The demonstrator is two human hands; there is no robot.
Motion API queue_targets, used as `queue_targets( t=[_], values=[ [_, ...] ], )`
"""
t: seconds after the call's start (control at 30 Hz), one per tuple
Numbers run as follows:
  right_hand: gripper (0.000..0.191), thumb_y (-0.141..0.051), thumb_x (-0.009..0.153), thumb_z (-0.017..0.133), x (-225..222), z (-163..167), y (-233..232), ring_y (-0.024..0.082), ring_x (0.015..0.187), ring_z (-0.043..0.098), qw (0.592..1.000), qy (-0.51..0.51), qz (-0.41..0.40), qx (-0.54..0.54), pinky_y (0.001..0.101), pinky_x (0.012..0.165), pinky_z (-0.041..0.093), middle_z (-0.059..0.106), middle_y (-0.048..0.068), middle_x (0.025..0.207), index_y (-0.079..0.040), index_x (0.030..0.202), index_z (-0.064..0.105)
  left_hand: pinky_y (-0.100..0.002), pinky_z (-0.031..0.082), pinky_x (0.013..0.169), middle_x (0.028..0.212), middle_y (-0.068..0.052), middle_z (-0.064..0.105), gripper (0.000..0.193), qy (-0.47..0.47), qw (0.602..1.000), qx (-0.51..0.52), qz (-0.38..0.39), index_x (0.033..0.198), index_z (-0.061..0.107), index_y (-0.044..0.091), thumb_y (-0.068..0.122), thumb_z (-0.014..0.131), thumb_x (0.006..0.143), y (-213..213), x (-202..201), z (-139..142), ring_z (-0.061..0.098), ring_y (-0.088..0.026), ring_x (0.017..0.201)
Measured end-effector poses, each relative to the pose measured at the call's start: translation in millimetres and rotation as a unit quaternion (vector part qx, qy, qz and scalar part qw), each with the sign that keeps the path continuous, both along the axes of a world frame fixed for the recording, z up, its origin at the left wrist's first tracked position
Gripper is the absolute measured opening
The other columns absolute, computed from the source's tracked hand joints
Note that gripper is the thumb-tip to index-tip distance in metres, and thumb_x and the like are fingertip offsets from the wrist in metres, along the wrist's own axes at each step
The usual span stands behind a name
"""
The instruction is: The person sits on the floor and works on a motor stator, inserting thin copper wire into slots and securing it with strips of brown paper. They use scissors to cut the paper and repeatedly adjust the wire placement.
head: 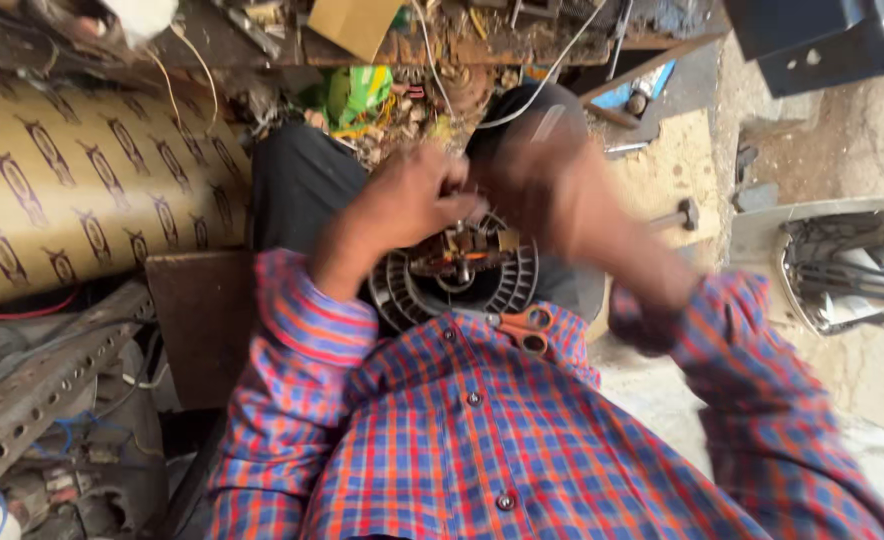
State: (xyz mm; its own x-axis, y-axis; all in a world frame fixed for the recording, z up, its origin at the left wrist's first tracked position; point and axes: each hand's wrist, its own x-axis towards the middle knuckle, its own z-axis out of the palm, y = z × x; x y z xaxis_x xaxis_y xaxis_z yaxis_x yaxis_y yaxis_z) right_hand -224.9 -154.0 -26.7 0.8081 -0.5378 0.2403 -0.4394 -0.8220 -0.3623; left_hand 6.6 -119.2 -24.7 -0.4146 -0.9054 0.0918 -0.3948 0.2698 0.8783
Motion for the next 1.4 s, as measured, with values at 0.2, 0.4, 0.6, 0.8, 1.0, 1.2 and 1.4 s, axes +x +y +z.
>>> queue_targets(
  t=[0.2, 0.4, 0.6, 0.8, 1.0, 1.2, 1.4],
  values=[
    [0.024, -0.007, 0.069, 0.069, 2, 84, 43, 0.032, 0.076, 0.066, 0.98, -0.058, 0.112, 0.155, 0.0435, 0.063, 0.054, 0.066, 0.012, 0.083, -0.004, 0.093, 0.071, -0.049, 0.055, 0.085, 0.111, -0.017, 0.068, 0.005, 0.009, 0.977, -0.186, 0.104, 0.088, 0.074, 0.007, 0.008, 0.072, 0.083, 53, 5, 13, 0.065, -0.036, 0.101],
    [0.012, -0.01, 0.081, 0.08, -9, -14, -16, 0.032, 0.075, 0.066, 0.989, -0.074, -0.044, 0.119, 0.042, 0.068, 0.054, 0.069, 0.01, 0.082, -0.006, 0.09, 0.075, -0.046, 0.058, 0.084, 0.124, -0.011, 0.063, 0.012, 0.257, 0.952, -0.12, 0.115, 0.092, 0.074, 0.005, 0.015, 0.073, 0.086, 62, -21, 18, 0.067, -0.024, 0.102],
    [0.014, -0.006, 0.085, 0.075, -2, 6, 4, 0.032, 0.073, 0.066, 0.999, 0.011, 0.004, 0.046, 0.045, 0.06, 0.048, 0.069, 0.012, 0.084, -0.006, 0.099, 0.079, -0.039, 0.055, 0.073, 0.088, -0.008, 0.071, 0.021, -0.005, 1.0, -0.012, -0.025, 0.09, 0.076, 0.003, 0.021, 0.085, 0.083, -1, 2, -8, 0.07, -0.024, 0.083],
    [0.015, -0.018, 0.08, 0.075, -5, 67, 41, 0.025, 0.071, 0.067, 0.98, 0.093, 0.107, 0.139, 0.0394, 0.06, 0.052, 0.07, 0.005, 0.085, -0.016, 0.095, 0.08, -0.049, 0.053, 0.087, 0.113, -0.015, 0.068, 0.016, -0.027, 0.979, -0.175, 0.106, 0.089, 0.073, 0.003, 0.017, 0.076, 0.083, 53, -2, 11, 0.067, -0.037, 0.099],
    [0.01, -0.015, 0.089, 0.08, -12, -26, -21, 0.024, 0.081, 0.069, 0.965, -0.052, -0.033, 0.256, 0.0369, 0.074, 0.055, 0.073, 0.005, 0.092, -0.014, 0.099, 0.079, -0.045, 0.056, 0.095, 0.133, -0.014, 0.062, 0.01, 0.111, 0.97, -0.146, 0.161, 0.1, 0.074, 0.001, 0.004, 0.073, 0.091, 79, -17, 21, 0.069, -0.027, 0.113],
    [0.038, -0.02, 0.085, 0.088, -15, -11, -43, 0.034, 0.11, 0.066, 0.955, -0.137, -0.022, 0.264, 0.0457, 0.101, 0.049, 0.068, 0.016, 0.115, -0.004, 0.115, 0.072, -0.046, 0.058, 0.1, 0.121, -0.016, 0.067, 0.024, 0.121, 0.98, -0.08, 0.135, 0.104, 0.068, -0.001, 0.005, 0.081, 0.085, 70, -6, 12, 0.07, -0.031, 0.112],
    [0.043, -0.027, 0.089, 0.081, -1, -7, -42, 0.032, 0.125, 0.068, 0.86, -0.201, 0.192, 0.429, 0.0601, 0.133, 0.028, 0.07, 0.013, 0.124, -0.003, 0.123, 0.069, -0.043, 0.063, 0.093, 0.115, -0.018, 0.069, 0.022, 0.052, 0.977, -0.178, 0.102, 0.108, 0.069, -0.003, 0.0, 0.083, 0.092, 69, -11, -1, 0.073, -0.032, 0.106]
  ],
)
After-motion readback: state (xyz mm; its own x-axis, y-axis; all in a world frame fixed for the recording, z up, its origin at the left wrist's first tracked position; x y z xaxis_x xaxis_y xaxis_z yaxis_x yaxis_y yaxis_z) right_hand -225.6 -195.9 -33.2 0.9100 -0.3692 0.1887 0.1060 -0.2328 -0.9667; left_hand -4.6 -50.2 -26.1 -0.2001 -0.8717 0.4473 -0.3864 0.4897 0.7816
